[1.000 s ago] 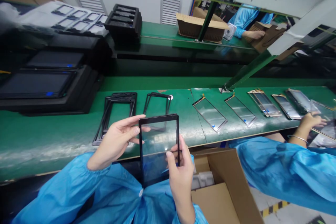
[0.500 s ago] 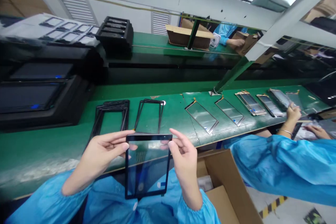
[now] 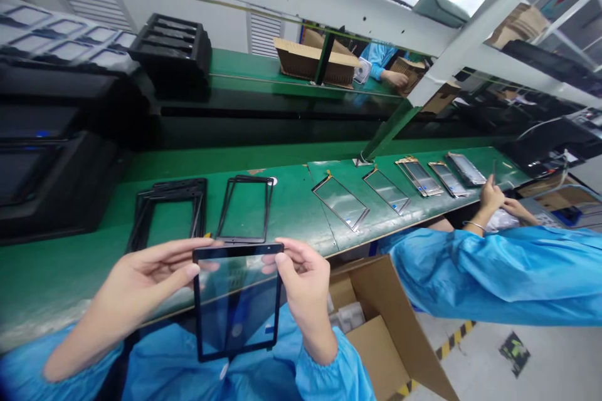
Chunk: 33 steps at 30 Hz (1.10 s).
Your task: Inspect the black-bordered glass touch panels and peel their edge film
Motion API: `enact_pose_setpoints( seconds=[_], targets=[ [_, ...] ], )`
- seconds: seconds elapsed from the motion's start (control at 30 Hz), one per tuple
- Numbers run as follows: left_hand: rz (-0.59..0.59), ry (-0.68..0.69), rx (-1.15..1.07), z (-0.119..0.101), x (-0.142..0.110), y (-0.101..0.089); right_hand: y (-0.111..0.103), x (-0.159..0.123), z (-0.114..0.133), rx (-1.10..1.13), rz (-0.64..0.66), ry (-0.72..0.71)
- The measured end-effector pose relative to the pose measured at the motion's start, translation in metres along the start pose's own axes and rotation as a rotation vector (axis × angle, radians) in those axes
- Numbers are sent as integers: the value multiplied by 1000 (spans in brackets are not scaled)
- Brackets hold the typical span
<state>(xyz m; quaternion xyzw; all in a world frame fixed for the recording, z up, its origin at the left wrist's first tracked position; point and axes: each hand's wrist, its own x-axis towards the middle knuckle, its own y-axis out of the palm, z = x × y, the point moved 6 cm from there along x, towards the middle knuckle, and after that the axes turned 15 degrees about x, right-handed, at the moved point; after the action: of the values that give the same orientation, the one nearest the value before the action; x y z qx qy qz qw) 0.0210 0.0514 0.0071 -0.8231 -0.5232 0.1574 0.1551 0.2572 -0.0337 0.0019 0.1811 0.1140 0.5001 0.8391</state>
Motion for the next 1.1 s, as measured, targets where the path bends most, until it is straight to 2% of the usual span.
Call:
enact_pose_setpoints(
  seconds=[0.07,0.13,0.2,0.27,0.33,0.4,0.47,0.57,0.63,0.7,0.97,1.1],
  targets=[
    [-10,176,212,-19,1,0,9,-1,-5,-36,67,33],
    [76,306,380,-33,0,8,20,-2,-12,-46,159,105],
    [228,299,401,-34,0,17,25,-1,-17,-31,244,195],
    [318,173,271,-25,-2,21,18,3,-17,-63,304,257],
    [277,0,70,-11,-4,19,0,9,-16,-135,318,296],
    [164,-116,-109,2,-8,15,-22,14,-19,-153,265,341],
    [47,-157,-203,11,-12,12,-40,16,-25,-103,166,368],
    [-56,-161,-261,15,-15,11,-55,14,-33,11,-18,338],
    [-95,-165,-273,16,-16,11,-58,9,-36,58,-106,311],
    [-111,-164,-273,16,-16,11,-57,5,-35,61,-136,285],
    [-123,-212,-283,25,-18,12,-41,1,-13,-122,-165,63],
    [-141,-205,-223,25,-17,10,-35,0,-17,-28,-96,99]
  ],
)
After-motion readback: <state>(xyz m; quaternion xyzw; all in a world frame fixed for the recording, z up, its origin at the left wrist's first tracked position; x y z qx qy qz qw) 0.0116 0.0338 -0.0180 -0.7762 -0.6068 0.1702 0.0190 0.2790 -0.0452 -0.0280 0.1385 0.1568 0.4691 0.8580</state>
